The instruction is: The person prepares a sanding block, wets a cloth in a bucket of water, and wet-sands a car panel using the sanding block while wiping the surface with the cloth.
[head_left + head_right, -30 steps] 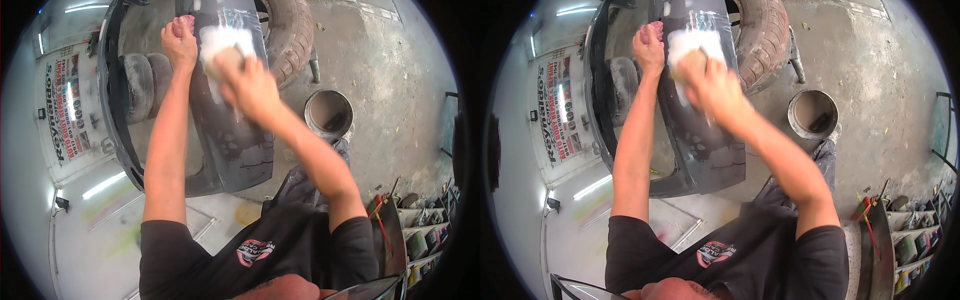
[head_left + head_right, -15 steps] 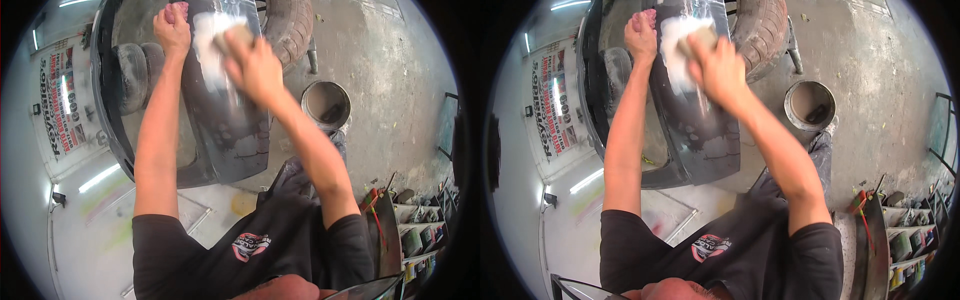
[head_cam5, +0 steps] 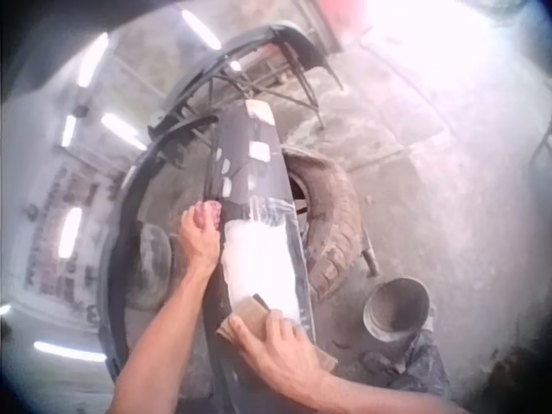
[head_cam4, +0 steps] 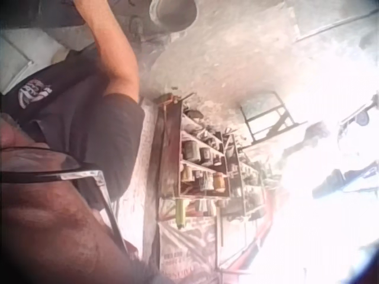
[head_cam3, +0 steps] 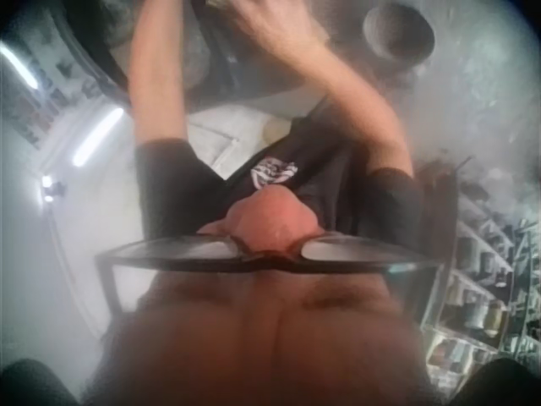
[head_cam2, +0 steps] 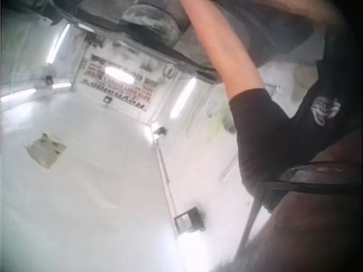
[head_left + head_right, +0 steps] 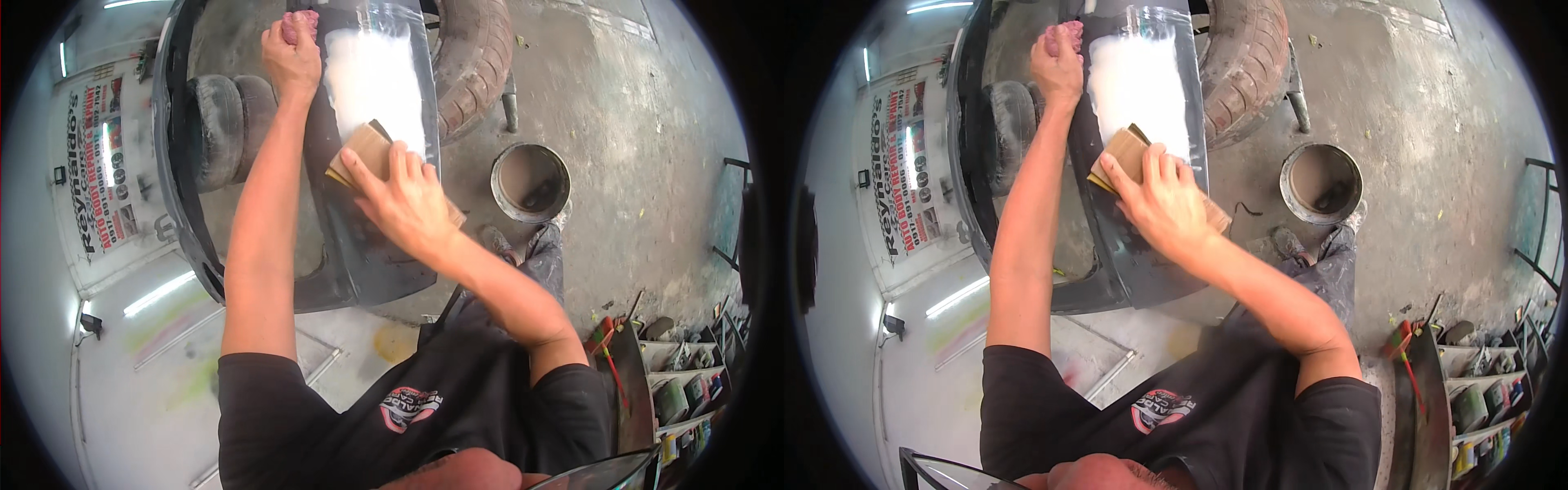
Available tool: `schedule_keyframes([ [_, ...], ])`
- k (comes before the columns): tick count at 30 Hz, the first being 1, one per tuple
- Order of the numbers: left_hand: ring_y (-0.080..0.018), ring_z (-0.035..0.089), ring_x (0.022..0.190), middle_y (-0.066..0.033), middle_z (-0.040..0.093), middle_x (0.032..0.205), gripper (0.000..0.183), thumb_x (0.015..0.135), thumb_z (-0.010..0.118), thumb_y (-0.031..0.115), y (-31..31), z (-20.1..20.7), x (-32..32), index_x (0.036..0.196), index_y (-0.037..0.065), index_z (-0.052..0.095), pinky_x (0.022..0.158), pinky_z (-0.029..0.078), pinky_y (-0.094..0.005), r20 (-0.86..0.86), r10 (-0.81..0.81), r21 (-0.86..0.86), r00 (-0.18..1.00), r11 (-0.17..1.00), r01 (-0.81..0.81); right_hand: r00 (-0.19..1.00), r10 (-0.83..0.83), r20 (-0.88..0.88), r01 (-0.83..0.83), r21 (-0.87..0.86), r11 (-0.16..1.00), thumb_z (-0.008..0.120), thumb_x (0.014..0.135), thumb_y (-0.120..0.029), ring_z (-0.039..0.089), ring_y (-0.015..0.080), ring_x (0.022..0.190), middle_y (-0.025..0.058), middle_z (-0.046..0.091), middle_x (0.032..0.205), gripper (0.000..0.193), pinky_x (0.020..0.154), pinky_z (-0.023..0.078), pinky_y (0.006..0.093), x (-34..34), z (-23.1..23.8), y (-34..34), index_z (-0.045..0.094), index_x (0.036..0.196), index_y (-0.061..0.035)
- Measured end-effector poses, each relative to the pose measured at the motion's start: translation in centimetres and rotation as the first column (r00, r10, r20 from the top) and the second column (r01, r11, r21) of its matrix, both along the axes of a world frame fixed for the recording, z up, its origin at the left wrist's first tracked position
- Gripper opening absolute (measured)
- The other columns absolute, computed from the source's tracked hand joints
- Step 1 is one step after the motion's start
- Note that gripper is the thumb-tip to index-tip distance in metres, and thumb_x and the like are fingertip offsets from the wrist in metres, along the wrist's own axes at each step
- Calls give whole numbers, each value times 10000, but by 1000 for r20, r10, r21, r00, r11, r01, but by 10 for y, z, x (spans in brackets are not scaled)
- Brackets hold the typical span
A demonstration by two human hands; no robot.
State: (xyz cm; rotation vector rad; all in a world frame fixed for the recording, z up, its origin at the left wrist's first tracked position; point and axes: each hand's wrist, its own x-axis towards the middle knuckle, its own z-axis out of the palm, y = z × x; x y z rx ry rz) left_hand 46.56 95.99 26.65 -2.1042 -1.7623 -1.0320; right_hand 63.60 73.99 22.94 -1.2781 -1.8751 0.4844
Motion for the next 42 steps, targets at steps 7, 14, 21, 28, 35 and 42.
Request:
schedule_keyframes([
  [7,-313,600,924,-104,717,852,356,1041,566,331,2,-5,25,921,53,752,865,493,-429,221,-41,-140,974,987,74,953,-300,-41,283,-239,929,688,926,-378,629,444,1009,277,582,1105,604,809,571,510,14,-16,163,520,1487,-230],
  [14,-327,605,940,-122,725,889,359,1042,572,339,-7,11,10,928,44,741,862,488,-441,80,31,-88,996,996,-24,992,106,-61,-108,-27,994,830,809,-266,614,406,966,238,535,1125,784,744,568,498,7,-3,23,497,1518,-302],
  [21,-374,630,899,-206,655,964,399,1041,586,384,12,-15,8,980,9,707,827,495,-477,167,27,-142,986,990,-3,947,-302,-111,248,-349,904,731,891,-363,627,455,1035,300,568,1159,662,791,578,541,17,-21,158,509,1491,-192],
  [28,-342,648,929,-189,666,1013,413,1041,589,400,-3,-2,-3,996,10,718,834,508,-462,48,25,-96,999,995,-21,998,9,-67,-16,-109,994,753,868,-319,608,405,989,236,532,1121,715,782,570,499,10,-11,41,489,1531,-284],
  [35,-355,649,922,-182,675,967,421,1048,558,424,-1,-1,17,1015,44,738,852,496,-462,111,3,-125,994,992,11,951,-269,-152,170,-467,868,685,904,-522,648,484,1110,333,585,1234,703,943,554,520,30,-38,175,529,1530,-244],
  [42,-382,644,944,-185,683,986,437,1041,561,446,-3,-5,3,1034,49,744,870,498,-459,87,21,-71,996,997,-15,979,-160,-125,118,-289,950,731,890,-393,608,451,1077,300,540,1202,667,880,546,511,12,-25,90,538,1512,-248],
])
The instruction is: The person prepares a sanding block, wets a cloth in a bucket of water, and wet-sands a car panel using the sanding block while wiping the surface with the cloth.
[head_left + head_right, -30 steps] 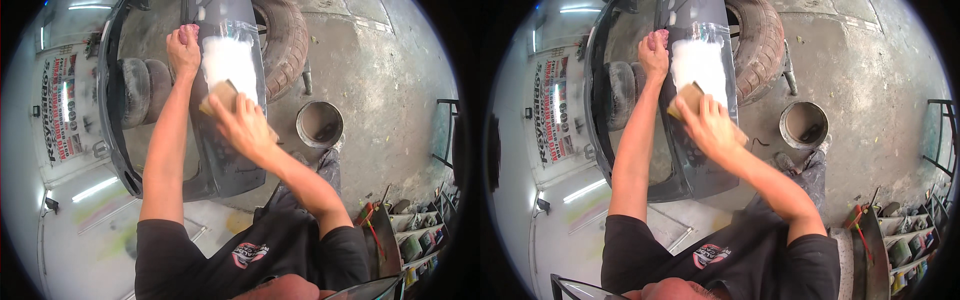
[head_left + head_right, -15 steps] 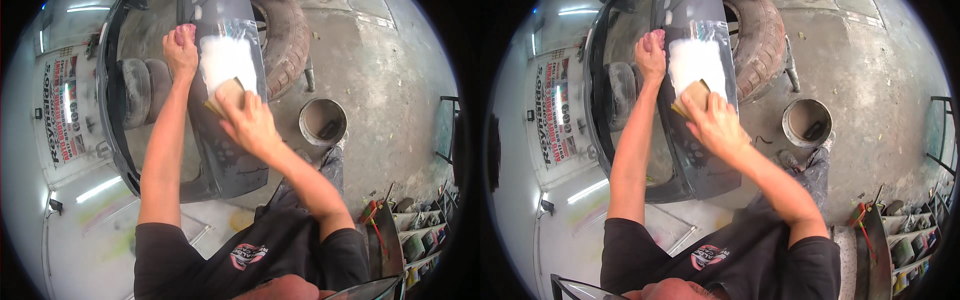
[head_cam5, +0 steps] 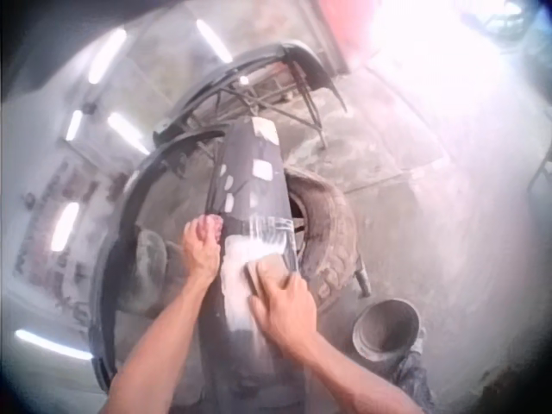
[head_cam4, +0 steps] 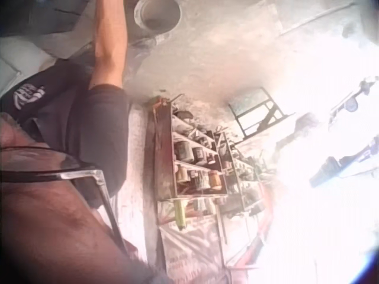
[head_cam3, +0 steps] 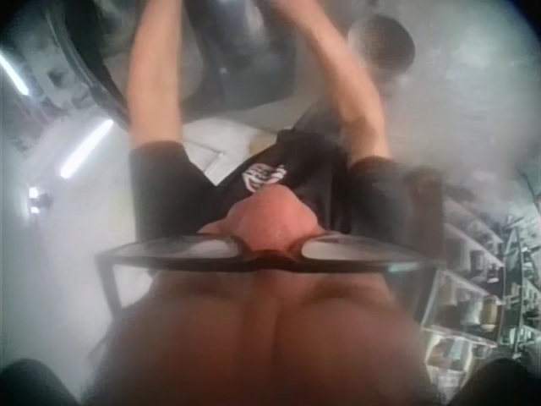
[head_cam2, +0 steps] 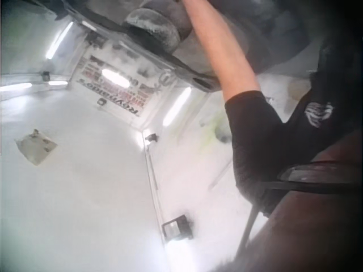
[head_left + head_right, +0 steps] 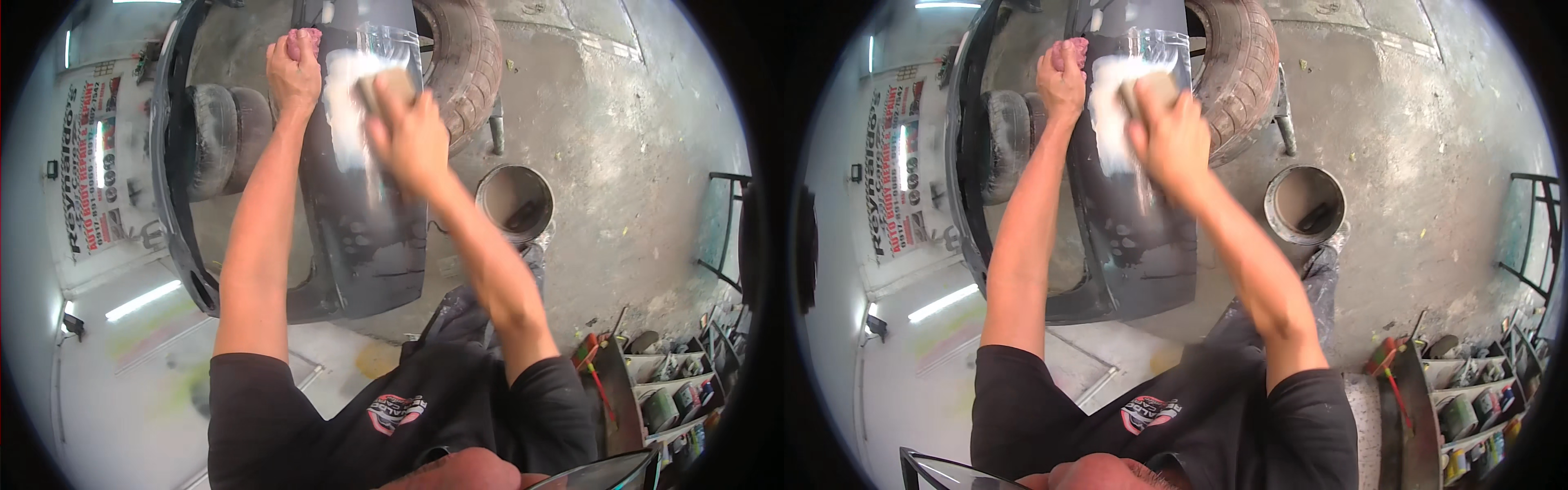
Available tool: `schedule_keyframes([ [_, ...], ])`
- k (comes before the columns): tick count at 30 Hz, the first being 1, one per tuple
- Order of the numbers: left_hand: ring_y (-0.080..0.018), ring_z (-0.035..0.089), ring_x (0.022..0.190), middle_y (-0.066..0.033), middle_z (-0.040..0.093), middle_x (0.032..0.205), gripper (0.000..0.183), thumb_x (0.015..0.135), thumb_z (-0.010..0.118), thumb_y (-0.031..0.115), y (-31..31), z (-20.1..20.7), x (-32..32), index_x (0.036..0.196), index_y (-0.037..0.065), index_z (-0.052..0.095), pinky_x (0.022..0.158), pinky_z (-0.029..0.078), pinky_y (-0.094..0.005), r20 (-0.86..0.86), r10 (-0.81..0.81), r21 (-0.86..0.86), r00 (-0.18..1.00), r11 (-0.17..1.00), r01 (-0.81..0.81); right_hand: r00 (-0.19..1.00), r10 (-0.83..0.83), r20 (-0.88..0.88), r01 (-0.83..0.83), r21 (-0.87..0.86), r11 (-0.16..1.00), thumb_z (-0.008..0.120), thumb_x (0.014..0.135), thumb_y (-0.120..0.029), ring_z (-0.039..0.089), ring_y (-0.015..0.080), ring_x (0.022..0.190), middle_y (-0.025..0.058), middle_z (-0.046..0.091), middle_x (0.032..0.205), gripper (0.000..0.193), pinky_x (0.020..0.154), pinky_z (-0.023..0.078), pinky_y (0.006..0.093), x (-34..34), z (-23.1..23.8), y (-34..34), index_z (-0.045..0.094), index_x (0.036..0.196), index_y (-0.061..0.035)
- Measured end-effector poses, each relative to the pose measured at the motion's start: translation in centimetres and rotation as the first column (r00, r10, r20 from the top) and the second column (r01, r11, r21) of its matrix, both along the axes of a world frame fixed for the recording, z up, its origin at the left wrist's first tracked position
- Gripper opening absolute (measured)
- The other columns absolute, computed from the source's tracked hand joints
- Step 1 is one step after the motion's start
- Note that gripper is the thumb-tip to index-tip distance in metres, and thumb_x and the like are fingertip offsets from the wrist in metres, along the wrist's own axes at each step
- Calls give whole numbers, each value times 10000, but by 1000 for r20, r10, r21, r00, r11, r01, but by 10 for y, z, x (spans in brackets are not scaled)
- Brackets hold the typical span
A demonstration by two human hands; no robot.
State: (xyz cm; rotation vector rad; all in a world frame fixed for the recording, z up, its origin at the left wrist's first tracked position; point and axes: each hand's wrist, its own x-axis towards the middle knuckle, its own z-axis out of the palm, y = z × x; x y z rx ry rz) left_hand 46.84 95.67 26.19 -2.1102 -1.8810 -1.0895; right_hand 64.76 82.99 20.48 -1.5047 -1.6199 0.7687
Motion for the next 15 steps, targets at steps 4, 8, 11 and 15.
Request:
schedule_keyframes([
  [4,-375,651,929,-183,679,984,434,1039,566,447,-2,6,3,1042,52,745,865,504,-459,14,50,-18,999,999,-50,978,193,77,-202,142,969,786,841,-282,588,430,1074,278,511,1195,725,880,535,513,6,8,-94,532,1519,-256],
  [8,-348,661,917,-175,674,981,412,1041,574,432,3,6,9,1027,64,758,827,521,-441,72,-16,-12,997,1000,17,998,68,-1,-68,71,995,755,868,-374,603,473,1025,316,543,1130,686,836,555,539,12,0,-4,532,1500,-229],
  [11,-323,644,930,-126,703,938,373,1039,588,396,7,-3,28,954,71,752,836,518,-434,144,-37,-60,989,997,46,995,-99,-29,98,-37,995,670,937,-416,607,479,1061,316,549,1151,602,838,555,538,23,-13,70,536,1476,-183],
  [15,-313,626,950,-70,733,915,344,1036,597,371,2,-5,-8,899,97,751,858,511,-438,33,58,-17,998,998,-57,993,100,68,-106,87,991,758,861,-349,584,456,1014,289,517,1126,726,813,538,525,-8,0,-31,506,1531,-223],
])
